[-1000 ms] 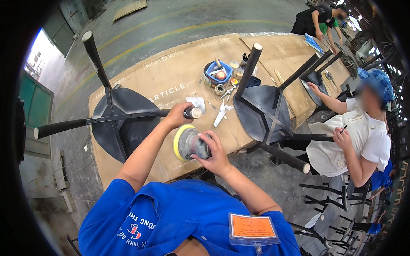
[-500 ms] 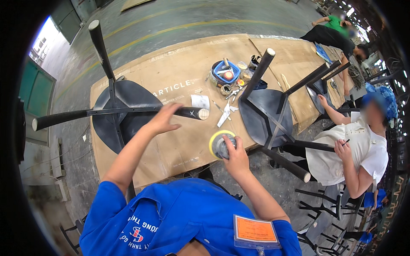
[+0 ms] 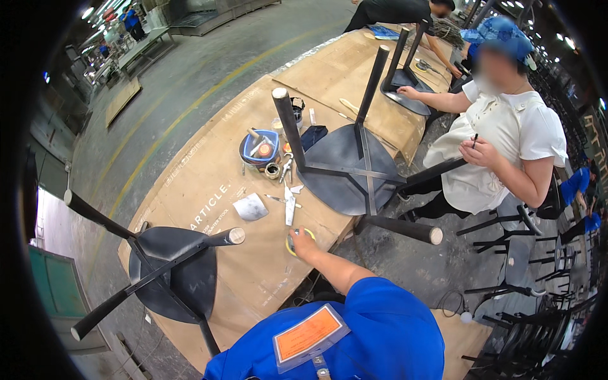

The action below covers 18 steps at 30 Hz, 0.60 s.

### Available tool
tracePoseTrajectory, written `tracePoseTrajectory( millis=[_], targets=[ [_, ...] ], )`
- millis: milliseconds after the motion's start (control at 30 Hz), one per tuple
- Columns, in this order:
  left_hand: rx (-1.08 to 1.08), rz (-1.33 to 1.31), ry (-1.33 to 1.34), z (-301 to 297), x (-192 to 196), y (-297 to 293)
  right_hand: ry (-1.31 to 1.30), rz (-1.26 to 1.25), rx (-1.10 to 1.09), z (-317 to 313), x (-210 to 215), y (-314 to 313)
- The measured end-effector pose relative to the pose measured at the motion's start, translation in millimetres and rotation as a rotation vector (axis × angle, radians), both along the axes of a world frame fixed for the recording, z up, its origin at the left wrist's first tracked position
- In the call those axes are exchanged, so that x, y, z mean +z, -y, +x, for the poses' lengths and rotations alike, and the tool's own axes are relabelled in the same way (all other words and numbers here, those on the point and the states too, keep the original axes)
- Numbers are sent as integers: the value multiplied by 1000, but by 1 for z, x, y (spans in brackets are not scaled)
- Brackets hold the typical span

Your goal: The person assembles and finishes black chairs in a workshop. They lift and position chairs, apply a substance to the legs using a small tool, and smooth the surface with a polishing tool. The person handles multiple chairs sequentially, moving them between workstations.

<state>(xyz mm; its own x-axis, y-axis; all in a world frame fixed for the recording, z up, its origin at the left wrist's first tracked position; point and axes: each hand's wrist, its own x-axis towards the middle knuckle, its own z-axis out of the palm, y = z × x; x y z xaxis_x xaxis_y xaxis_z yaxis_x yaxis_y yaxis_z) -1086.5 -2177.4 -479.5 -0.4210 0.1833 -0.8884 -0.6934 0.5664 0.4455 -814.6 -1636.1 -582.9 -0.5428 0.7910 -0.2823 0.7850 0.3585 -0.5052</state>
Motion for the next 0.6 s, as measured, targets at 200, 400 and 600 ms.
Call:
tracePoseTrajectory(
  millis=[200, 400, 600],
  targets=[
    [612, 659, 255, 28, -19, -47, -34, -33, -23, -22, -18, 17],
    [817, 903, 441, 21, -33, -64, 18, -139, -181, -35, -14, -12],
    [873, 962, 578, 10, -51, -65, -996, -528, -147, -78, 144, -68]
  ],
)
